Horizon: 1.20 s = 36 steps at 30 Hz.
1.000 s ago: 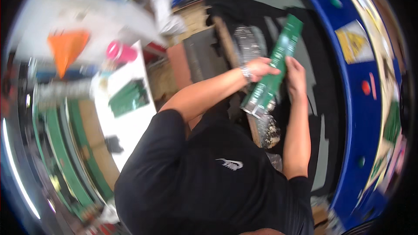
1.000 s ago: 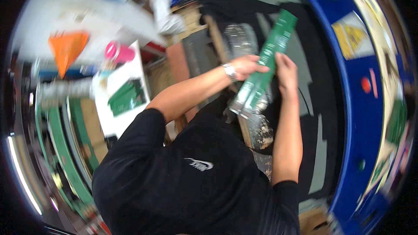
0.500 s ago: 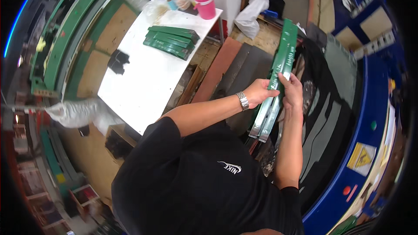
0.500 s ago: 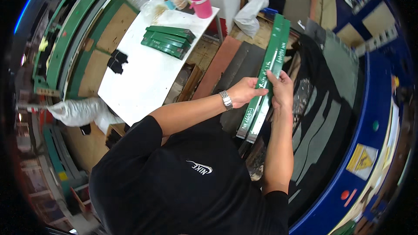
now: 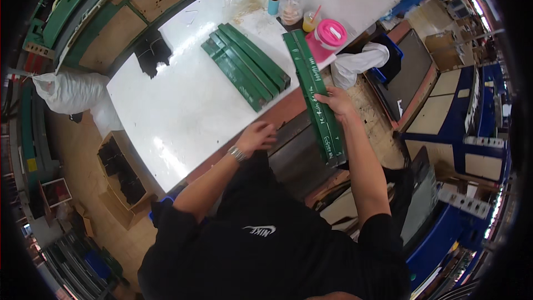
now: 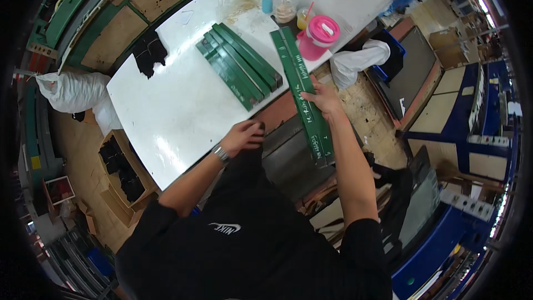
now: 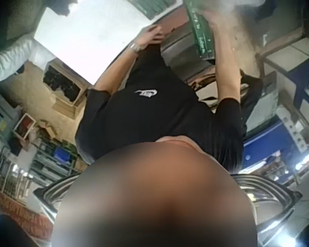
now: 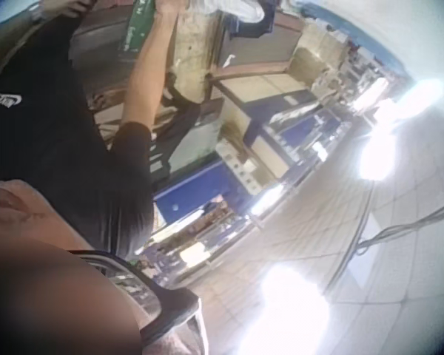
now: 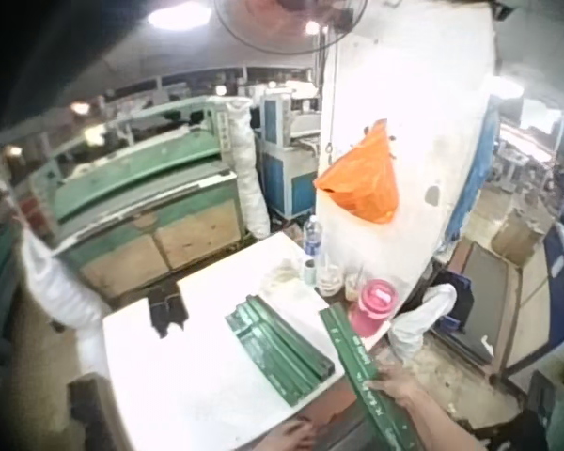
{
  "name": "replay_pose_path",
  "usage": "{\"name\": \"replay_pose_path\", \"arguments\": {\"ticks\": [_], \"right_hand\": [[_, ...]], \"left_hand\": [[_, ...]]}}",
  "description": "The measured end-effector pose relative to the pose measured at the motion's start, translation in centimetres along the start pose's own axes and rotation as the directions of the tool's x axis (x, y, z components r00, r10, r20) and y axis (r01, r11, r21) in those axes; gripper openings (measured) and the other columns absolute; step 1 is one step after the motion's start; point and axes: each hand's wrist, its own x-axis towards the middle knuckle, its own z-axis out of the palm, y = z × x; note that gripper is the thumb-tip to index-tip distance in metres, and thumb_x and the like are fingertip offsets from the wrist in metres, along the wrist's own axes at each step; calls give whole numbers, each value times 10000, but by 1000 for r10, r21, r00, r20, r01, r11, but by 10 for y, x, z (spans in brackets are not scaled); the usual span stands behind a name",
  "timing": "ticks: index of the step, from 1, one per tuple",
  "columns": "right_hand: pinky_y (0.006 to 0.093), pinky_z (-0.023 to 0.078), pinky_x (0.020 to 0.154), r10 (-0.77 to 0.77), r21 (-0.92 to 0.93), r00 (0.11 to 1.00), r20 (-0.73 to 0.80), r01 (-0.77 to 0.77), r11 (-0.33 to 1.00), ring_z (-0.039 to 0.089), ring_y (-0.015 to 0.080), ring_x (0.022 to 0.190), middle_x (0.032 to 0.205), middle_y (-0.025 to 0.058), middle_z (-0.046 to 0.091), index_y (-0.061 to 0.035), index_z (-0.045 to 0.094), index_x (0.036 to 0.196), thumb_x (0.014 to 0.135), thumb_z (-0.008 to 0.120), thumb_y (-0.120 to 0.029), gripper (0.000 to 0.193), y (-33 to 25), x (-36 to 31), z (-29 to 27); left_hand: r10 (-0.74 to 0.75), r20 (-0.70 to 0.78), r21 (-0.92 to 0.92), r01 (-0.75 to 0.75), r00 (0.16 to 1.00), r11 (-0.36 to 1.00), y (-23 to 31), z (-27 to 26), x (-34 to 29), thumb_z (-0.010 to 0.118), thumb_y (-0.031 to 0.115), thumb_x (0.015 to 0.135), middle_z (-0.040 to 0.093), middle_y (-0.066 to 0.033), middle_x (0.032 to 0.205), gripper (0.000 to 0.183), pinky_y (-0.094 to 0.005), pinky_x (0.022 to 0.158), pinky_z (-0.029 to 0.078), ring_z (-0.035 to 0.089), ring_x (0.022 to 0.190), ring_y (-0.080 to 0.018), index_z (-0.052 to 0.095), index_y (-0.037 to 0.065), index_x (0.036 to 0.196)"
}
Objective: Operating a hydraulic press with cutting dies to cut shoe components from fabric sheets, then trimming and bundling the pieces.
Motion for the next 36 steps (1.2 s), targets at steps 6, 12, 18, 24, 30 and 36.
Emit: {"name": "replay_pose_path", "arguments": {"ticks": [6,12,18,24,30,36], "right_hand": [[341,576,685,111,-245,989,93,-85,966,697,175,799,939,93,726,17,677,1193,825,822,-65,404,-46,195,32],[364,580,717,124,-308,978,166,-68,949,694,168,806,949,90,728,-30,696,1196,844,826,-137,390,-35,346,58],[385,539,914,133,-383,984,119,-78,921,660,245,1072,1235,187,674,19,578,1369,776,887,-252,722,0,405,89],[456,519,980,-220,-777,971,93,209,594,645,384,1148,1259,259,649,-28,604,1339,818,803,-299,620,4,362,97],[498,520,928,-539,-767,836,-108,275,580,633,424,1041,1100,240,642,15,628,1113,785,723,-173,389,39,224,68],[482,530,865,-494,-633,744,-450,125,764,647,386,999,1020,184,662,-45,660,1092,904,657,-224,260,103,-51,-9]], "left_hand": [[-102,-409,-101,66,907,993,-44,-140,5,624,295,1012,684,-156,1140,431,-373,710,625,716,988,-291,531,41,1348],[-357,-534,-332,199,766,922,-118,-178,-51,621,330,1009,689,-101,1090,389,-430,712,621,715,932,-238,564,73,1296],[-542,-509,-501,282,669,818,-133,-162,-91,601,316,1022,672,-113,1084,340,-507,795,600,690,982,-314,548,89,1269],[-398,-496,-307,273,772,912,-79,-180,-65,600,303,1023,684,-157,1164,428,-398,778,602,705,975,-269,509,56,1361],[-101,-373,176,177,922,968,38,-169,14,565,215,1029,684,-170,1183,392,-377,844,588,688,1083,-276,504,38,1373],[-179,91,574,95,980,813,108,-105,130,612,220,1024,703,-103,1011,440,-348,823,577,695,961,-209,486,76,1421]]}}
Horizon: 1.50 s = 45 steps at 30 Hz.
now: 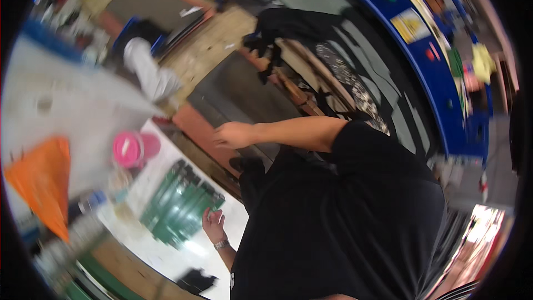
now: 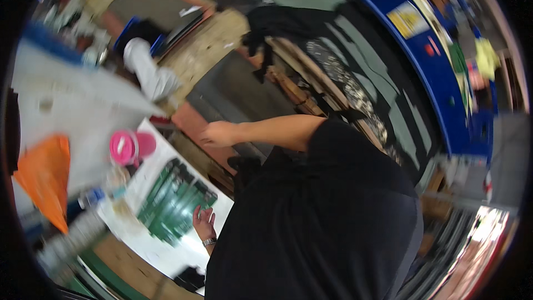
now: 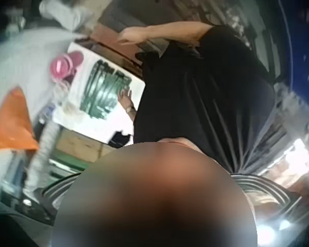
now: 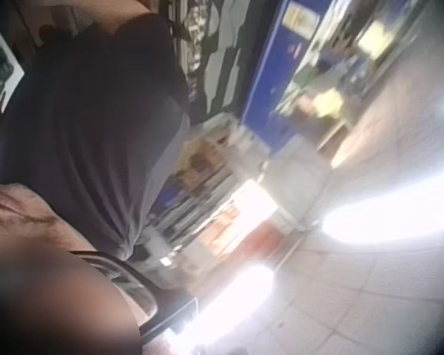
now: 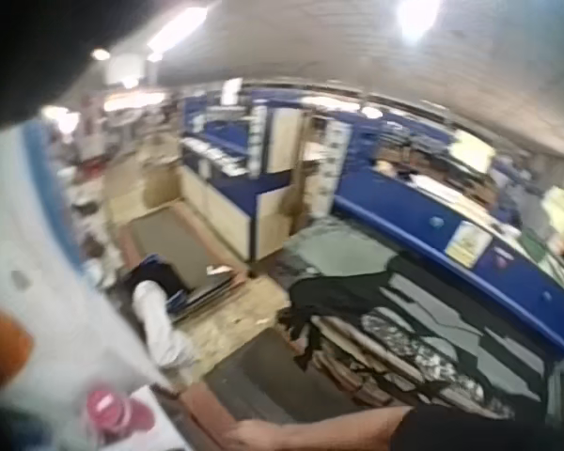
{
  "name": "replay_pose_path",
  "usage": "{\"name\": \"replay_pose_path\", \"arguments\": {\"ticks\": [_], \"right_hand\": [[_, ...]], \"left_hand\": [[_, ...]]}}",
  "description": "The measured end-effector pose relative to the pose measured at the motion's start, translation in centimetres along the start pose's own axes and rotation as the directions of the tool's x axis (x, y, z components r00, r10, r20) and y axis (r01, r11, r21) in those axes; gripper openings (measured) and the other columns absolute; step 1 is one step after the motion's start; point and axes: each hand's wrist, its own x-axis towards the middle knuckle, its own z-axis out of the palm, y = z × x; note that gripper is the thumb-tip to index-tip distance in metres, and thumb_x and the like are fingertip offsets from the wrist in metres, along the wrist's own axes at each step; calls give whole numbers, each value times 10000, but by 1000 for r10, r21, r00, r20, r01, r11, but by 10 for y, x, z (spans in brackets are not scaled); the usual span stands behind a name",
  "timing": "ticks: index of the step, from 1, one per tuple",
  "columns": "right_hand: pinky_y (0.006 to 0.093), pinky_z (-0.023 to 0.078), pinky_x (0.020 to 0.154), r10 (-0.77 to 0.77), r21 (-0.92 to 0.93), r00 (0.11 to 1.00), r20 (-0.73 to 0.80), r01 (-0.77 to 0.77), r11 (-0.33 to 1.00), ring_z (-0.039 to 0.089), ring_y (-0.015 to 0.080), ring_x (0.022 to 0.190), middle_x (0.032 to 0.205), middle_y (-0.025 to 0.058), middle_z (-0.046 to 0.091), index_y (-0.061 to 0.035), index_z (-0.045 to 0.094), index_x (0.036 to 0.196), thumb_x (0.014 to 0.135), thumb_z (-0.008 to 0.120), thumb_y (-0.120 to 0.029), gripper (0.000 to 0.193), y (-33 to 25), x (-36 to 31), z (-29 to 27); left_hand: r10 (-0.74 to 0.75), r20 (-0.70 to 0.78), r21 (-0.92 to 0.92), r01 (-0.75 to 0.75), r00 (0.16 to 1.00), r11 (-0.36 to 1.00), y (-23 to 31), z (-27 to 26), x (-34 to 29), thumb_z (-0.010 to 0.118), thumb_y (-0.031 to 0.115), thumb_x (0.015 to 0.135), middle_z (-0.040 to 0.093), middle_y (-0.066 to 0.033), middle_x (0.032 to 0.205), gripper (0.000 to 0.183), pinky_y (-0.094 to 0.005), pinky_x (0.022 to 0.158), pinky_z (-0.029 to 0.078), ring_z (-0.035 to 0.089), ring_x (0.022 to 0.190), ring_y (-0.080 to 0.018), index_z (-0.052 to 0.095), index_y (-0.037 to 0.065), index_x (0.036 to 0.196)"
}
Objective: Operating a hydraulic press with cutting dies to cut shoe components from fabric sheets, then trimming and bundling the pieces.
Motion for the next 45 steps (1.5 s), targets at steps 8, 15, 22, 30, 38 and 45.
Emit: {"name": "replay_pose_path", "arguments": {"ticks": [8,15,22,30,38,45], "right_hand": [[426,545,801,491,387,-110,-864,-769,509,681,382,922,965,201,699,-10,702,1025,904,679,-194,221,17,-469,-122],[351,571,800,318,778,-716,-621,-611,145,744,249,889,930,148,750,-2,719,1023,900,716,-161,201,-57,-740,-36],[337,561,768,111,708,-703,-702,-674,211,739,225,860,920,154,739,17,711,1016,919,703,-146,190,-89,-867,-104],[387,546,842,10,507,-513,-859,-845,171,723,326,913,970,188,738,9,729,1027,915,699,-272,304,-58,-976,-338],[415,546,877,421,520,-638,-645,-770,-370,719,338,1004,1018,224,741,15,744,1000,828,767,-374,426,14,-1031,-427],[285,302,416,665,921,-642,-382,-202,334,411,102,443,563,-40,443,-159,542,691,938,614,-227,266,-35,-1051,-402]], "left_hand": [[31,426,475,-253,904,843,133,221,101,631,237,1022,659,-28,1023,338,-228,649,531,704,805,-153,580,43,1294],[-7,766,506,-597,643,623,128,459,72,635,163,1013,678,-29,891,320,-238,617,517,665,738,-112,568,43,1301],[-35,997,-71,-954,-64,-291,62,625,-65,787,234,850,663,-141,1140,345,-426,937,489,608,1068,-338,692,60,1134],[-262,964,-128,-782,46,-609,9,637,-106,752,536,804,633,-62,960,375,-500,841,433,589,1016,-308,777,172,889],[-173,985,-83,-830,17,-551,12,636,-104,717,472,863,598,-54,912,300,-490,847,412,577,946,-296,790,181,859],[-227,974,-16,-997,3,-81,70,695,-93,752,329,879,656,-162,803,291,-424,666,519,639,722,-341,748,38,890]]}}
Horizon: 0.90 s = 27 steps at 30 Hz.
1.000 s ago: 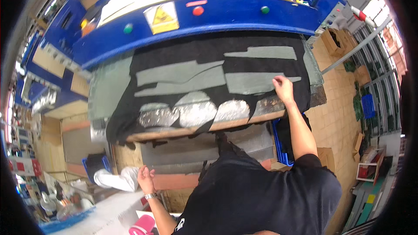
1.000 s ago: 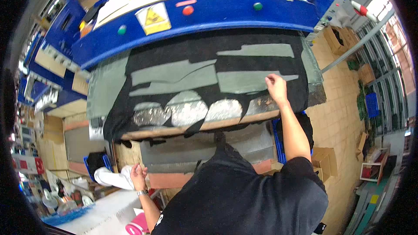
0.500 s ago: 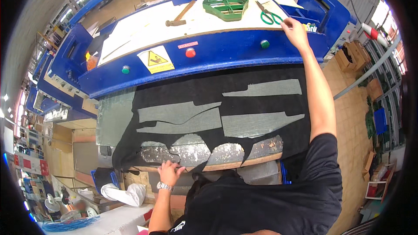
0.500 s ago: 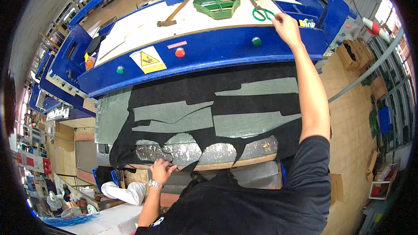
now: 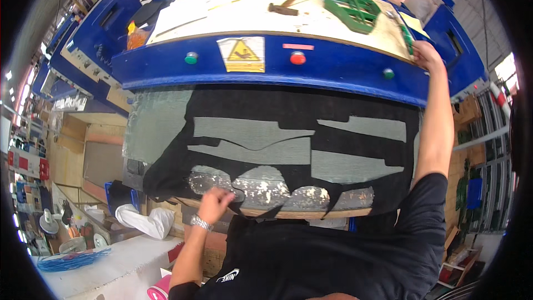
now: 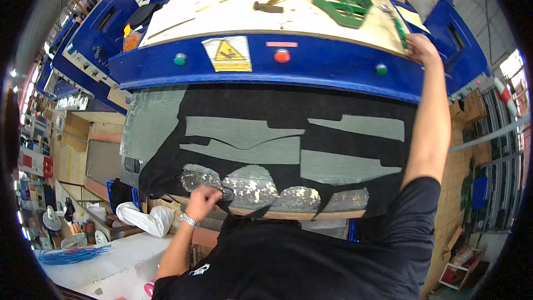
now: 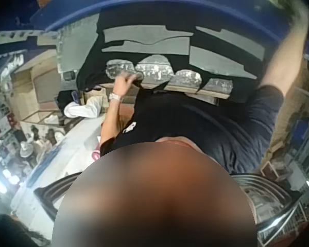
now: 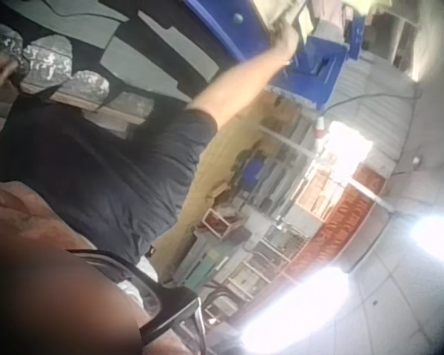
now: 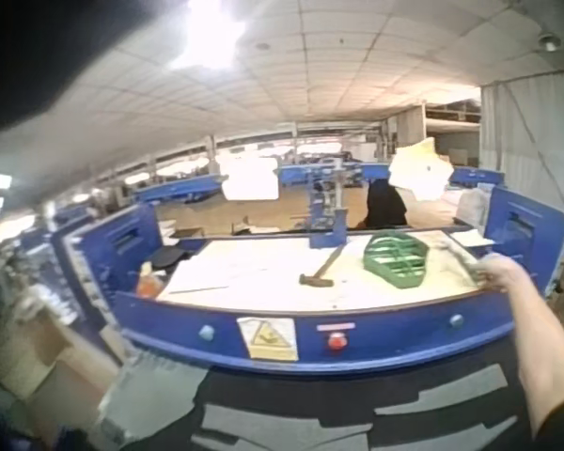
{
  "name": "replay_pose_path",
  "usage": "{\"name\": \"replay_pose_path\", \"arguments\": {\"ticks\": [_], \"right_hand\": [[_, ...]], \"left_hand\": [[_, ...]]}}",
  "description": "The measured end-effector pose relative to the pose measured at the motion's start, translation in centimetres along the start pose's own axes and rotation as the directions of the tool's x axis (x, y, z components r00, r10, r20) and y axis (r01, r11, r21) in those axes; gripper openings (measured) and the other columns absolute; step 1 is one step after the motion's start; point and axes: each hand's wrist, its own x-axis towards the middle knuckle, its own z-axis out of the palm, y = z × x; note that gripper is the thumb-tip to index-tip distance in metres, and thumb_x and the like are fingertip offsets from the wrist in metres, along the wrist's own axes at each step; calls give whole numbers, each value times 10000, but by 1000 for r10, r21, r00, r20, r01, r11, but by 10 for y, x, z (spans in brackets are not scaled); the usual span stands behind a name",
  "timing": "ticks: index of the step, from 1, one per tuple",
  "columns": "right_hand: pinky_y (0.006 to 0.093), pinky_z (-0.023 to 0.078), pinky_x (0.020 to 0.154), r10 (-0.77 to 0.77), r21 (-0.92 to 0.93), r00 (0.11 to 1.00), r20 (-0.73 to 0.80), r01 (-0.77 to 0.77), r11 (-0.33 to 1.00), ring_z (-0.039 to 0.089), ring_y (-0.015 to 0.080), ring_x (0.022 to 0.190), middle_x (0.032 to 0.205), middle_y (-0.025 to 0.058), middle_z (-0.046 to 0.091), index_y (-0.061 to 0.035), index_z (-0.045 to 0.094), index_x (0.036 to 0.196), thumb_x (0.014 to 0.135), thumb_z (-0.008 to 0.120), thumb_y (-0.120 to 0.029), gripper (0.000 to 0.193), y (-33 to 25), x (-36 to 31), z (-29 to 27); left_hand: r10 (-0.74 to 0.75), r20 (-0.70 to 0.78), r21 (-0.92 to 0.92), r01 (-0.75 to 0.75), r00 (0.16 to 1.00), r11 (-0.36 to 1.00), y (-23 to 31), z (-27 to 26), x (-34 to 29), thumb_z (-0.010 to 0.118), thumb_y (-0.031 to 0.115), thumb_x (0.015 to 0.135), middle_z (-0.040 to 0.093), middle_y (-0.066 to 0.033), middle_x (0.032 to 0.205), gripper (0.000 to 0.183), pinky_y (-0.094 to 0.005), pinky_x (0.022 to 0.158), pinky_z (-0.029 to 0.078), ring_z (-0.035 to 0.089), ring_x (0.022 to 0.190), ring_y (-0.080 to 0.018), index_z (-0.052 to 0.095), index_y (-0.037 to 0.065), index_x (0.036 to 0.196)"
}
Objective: Operating a hydraulic press with cutting dies to cut shoe components from fabric sheets, then trimming and bundling the pieces.
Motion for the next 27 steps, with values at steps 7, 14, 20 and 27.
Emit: {"name": "replay_pose_path", "arguments": {"ticks": [7,14,20,27], "right_hand": [[227,371,582,-490,-223,868,82,495,840,481,40,679,773,-63,524,-108,585,880,870,654,-173,95,-28,-210,138],[301,438,575,-18,-361,930,366,160,919,534,89,656,657,-12,558,-26,637,807,777,842,-145,239,29,-311,391],[276,437,581,213,-265,562,799,10,964,517,79,650,690,-28,521,-40,600,910,952,691,-393,368,37,-271,514],[230,476,611,341,-349,265,902,-18,937,571,101,681,781,11,563,-72,613,974,874,361,-871,844,-13,-205,617]], "left_hand": [[-126,-535,515,441,835,735,-130,-94,105,764,453,833,594,-86,1182,476,-558,841,451,539,1139,-328,656,110,1147],[-290,-236,335,358,927,872,-158,-118,140,776,417,820,604,-65,1037,329,-550,812,454,577,1057,-331,678,109,880],[-258,-82,-68,253,963,965,-174,-141,142,758,235,884,660,-121,803,247,-436,665,477,638,756,-327,622,29,866],[-244,-18,-410,216,969,886,-186,-157,121,736,190,924,575,-62,662,236,-327,608,446,517,611,-149,594,2,933]]}}
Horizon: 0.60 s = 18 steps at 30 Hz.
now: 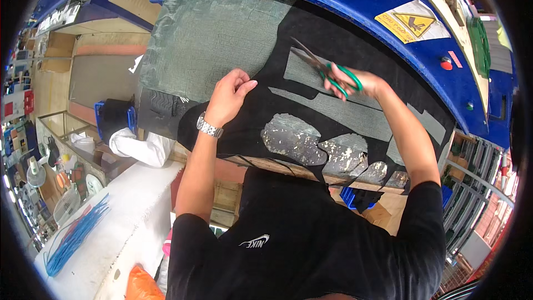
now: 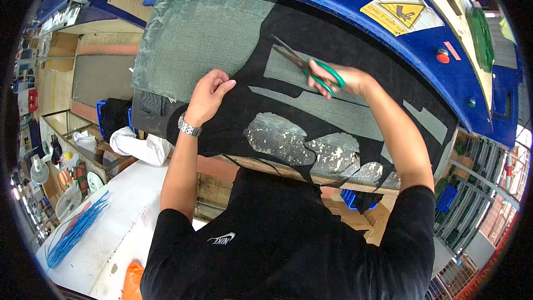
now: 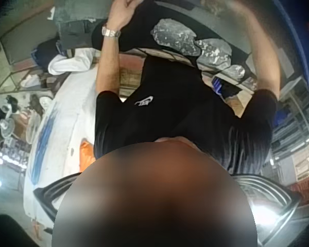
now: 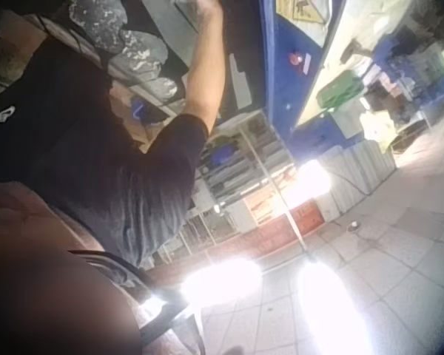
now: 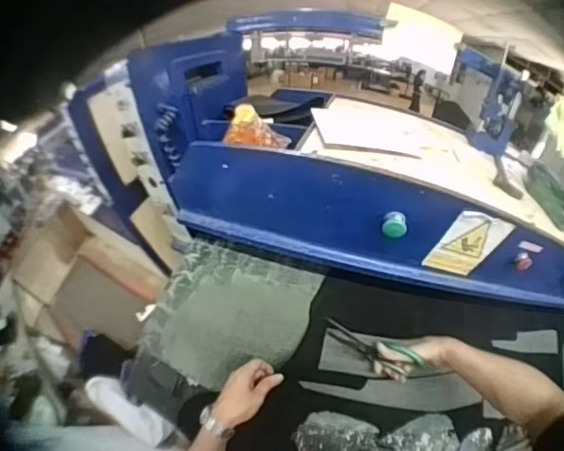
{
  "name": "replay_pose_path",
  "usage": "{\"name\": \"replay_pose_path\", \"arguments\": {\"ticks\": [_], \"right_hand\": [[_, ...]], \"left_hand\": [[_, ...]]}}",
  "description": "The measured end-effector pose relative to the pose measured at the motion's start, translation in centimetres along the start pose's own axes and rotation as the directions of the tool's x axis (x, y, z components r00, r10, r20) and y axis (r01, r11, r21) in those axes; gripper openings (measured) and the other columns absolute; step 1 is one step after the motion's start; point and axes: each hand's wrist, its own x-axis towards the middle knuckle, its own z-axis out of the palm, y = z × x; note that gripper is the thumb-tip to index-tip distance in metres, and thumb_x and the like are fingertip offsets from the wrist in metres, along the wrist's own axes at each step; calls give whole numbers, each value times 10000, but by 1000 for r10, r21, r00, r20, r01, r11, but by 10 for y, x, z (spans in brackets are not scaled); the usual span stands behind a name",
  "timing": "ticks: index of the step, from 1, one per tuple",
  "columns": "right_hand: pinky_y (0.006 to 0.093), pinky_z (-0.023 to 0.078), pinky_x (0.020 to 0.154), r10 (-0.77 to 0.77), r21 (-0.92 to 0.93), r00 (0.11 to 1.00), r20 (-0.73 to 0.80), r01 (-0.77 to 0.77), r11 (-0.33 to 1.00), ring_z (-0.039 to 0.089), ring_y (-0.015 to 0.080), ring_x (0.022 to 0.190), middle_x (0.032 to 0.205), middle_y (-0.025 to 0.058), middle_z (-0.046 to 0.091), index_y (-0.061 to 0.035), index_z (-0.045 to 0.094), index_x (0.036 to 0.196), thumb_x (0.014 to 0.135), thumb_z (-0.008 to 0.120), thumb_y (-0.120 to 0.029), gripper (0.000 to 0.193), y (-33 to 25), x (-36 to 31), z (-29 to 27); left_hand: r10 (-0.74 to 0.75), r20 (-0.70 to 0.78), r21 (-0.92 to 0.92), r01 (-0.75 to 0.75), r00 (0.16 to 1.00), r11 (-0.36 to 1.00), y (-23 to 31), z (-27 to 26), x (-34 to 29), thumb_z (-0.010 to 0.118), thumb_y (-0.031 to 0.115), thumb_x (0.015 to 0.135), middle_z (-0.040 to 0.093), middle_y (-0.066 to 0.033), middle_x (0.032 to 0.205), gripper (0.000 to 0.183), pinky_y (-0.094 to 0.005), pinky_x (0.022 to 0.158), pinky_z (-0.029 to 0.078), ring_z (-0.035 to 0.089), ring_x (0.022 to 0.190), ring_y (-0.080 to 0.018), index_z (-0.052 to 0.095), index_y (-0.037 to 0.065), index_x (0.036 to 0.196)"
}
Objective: Operating a hydraulic press with cutting dies to cut shoe components from fabric sheets, then trimming and bundling the pieces.
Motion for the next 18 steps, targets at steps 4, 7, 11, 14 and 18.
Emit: {"name": "replay_pose_path", "arguments": {"ticks": [4,7,11,14,18], "right_hand": [[240,487,625,51,-56,995,90,-46,997,575,91,672,774,-15,586,-89,657,953,906,333,-843,822,-33,35,-19],[259,446,476,8,-210,1000,23,-2,978,514,109,456,556,-8,503,-90,585,707,887,458,-826,768,-42,53,-27],[318,400,440,-204,-414,979,-1,185,891,489,136,446,498,4,482,-86,556,594,846,645,-733,700,-41,61,0],[311,439,461,-249,-322,937,-246,163,933,547,145,517,567,-4,521,-79,624,667,827,712,-690,639,-14,26,42],[310,467,583,-308,-129,908,-286,282,951,575,116,643,614,17,552,-82,667,770,929,616,-657,599,84,-62,75]], "left_hand": [[3,27,-79,-1,1000,997,-8,3,-1,721,192,942,580,-29,704,221,-293,631,445,511,657,-104,594,11,939],[71,-7,-191,-71,997,979,2,7,-4,706,224,964,624,-38,822,240,-293,712,473,550,754,-121,606,6,970],[9,-17,-73,-10,1000,997,11,-12,-25,664,208,991,633,-32,910,203,-288,802,470,565,858,-139,606,13,995],[20,117,-33,-16,993,999,-11,-34,-39,630,145,1003,595,-18,913,147,-255,792,448,520,850,-102,580,6,1002],[-57,251,5,58,966,998,-15,-48,-64,647,105,984,606,-2,921,131,-244,781,441,531,846,-91,610,-7,1040]]}}
